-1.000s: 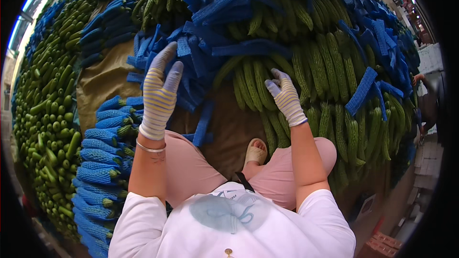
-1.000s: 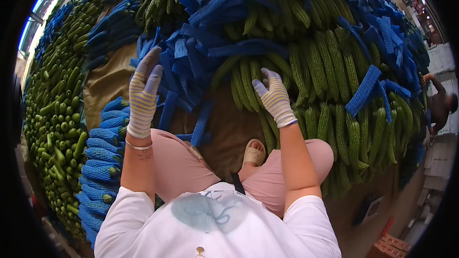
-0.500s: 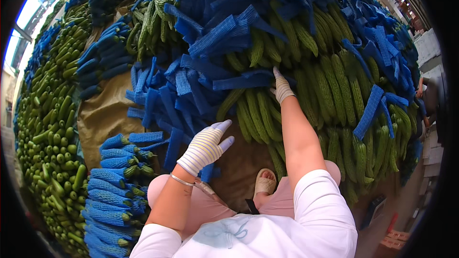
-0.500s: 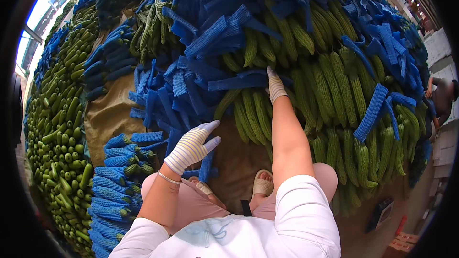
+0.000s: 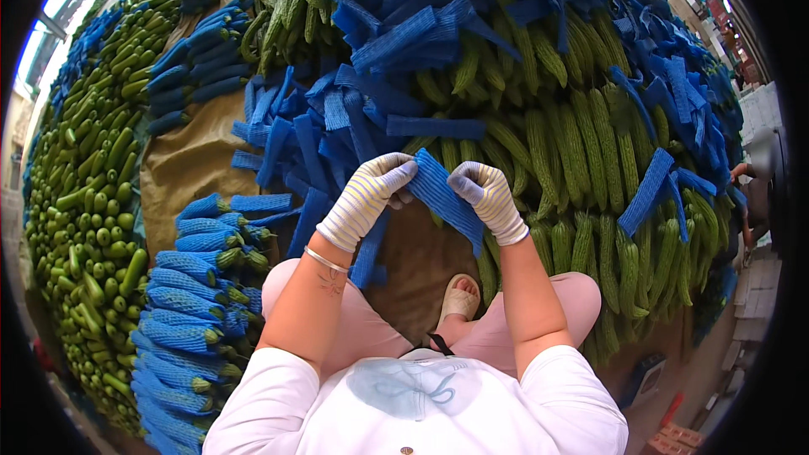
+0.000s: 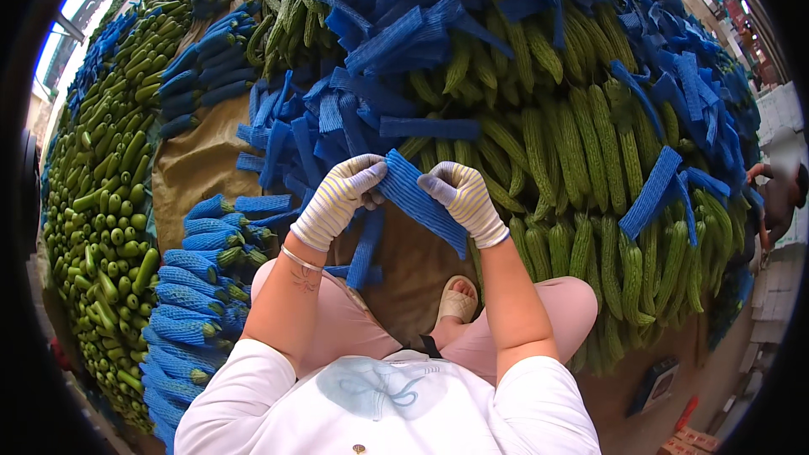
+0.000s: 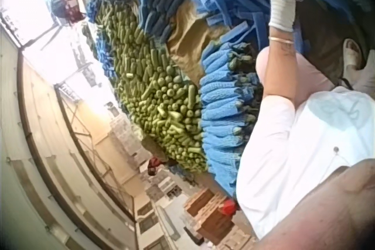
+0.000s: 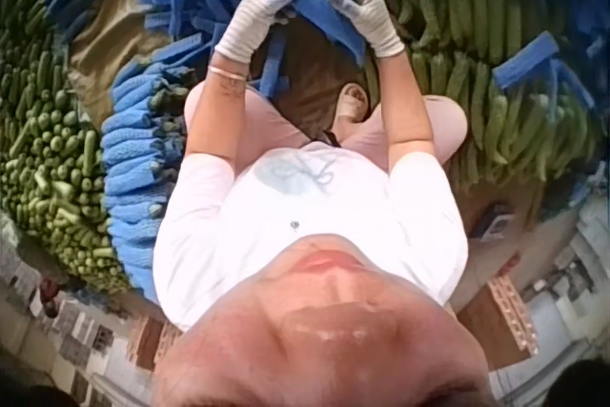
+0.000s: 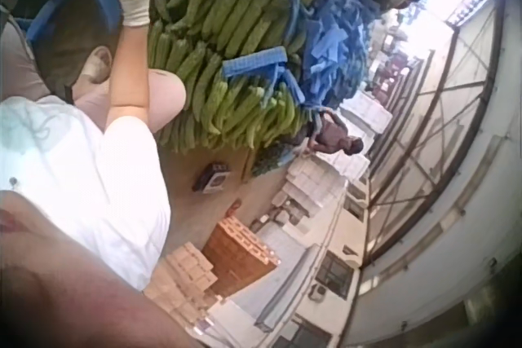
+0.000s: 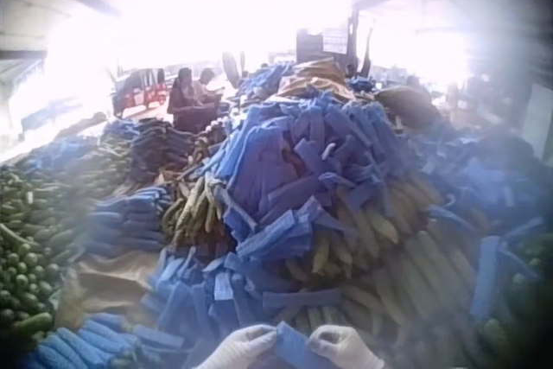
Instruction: Picking bitter melons and sliding them into blue protective mesh sleeves before placing them in a pile.
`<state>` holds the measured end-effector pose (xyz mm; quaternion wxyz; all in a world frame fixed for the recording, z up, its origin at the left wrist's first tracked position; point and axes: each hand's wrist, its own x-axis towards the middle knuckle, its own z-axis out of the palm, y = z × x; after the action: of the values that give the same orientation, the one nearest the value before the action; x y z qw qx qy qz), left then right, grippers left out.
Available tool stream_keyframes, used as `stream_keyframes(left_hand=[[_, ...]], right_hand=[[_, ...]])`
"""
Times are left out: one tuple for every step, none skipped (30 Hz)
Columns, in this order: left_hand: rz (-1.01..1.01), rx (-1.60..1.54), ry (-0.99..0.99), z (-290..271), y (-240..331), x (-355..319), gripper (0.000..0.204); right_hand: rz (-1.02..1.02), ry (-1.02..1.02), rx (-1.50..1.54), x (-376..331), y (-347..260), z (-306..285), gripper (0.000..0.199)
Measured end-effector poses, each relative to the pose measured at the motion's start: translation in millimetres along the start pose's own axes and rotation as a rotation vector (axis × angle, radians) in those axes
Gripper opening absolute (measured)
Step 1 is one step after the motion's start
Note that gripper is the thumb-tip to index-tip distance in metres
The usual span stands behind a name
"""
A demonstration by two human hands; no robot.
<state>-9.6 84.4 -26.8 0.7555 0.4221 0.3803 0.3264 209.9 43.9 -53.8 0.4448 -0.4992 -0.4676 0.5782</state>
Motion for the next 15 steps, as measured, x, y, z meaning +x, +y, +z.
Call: stream_keyframes(left_hand=[[-0.031,0.076,-0.043,1,-2,-3,0.026],[-0.017,0.09,-0.016,7,-4,-7,0.02],[-0.015,0.092,-0.022,10,-8,-9,0.02],[0.01,0.094,-0.048,13,-15,-11,0.018],[0.035,0.097,-0.074,17,-21,-13,0.017],[0.021,0.081,-0.09,22,-26,-16,0.017],[0.016,0.082,-0.097,22,-31,-18,0.017],[0.003,-0.038,-0.147,21,-36,-19,0.016],[-0.012,-0.159,-0.194,20,-39,-21,0.015],[-0.035,-0.182,-0.175,19,-34,-20,0.013],[-0.043,-0.303,-0.177,13,-35,-18,0.01],[-0.011,-0.356,-0.162,7,-31,-19,0.01],[0.021,-0.408,-0.147,2,-24,-21,0.009],[0.062,-0.358,-0.107,-3,-17,-24,0.009],[0.062,-0.291,-0.064,-11,-15,-22,0.007]], right_hand=[[-0.002,0.003,-0.003,-4,-2,2,0.026],[-0.179,0.029,-0.247,-8,-6,7,0.032],[-0.354,0.056,-0.492,-11,-8,12,0.04],[-0.374,0.057,-0.503,-16,-4,19,0.053],[-0.364,0.021,-0.399,-23,-9,28,0.057],[-0.248,-0.037,-0.293,-25,-3,33,0.057],[-0.131,-0.094,-0.184,-28,0,40,0.056],[-0.134,-0.061,-0.018,-38,-6,50,0.044],[-0.132,-0.053,-0.016,-42,-4,48,0.044],[-0.06,-0.013,0.105,-45,-1,43,0.038],[0.012,0.025,0.226,-47,0,41,0.031],[0.028,0.12,0.255,-50,1,43,0.023],[0.026,0.128,0.255,-51,8,38,0.023],[0.043,0.217,0.245,-52,21,28,0.022],[0.059,0.305,0.234,-52,32,21,0.021]])
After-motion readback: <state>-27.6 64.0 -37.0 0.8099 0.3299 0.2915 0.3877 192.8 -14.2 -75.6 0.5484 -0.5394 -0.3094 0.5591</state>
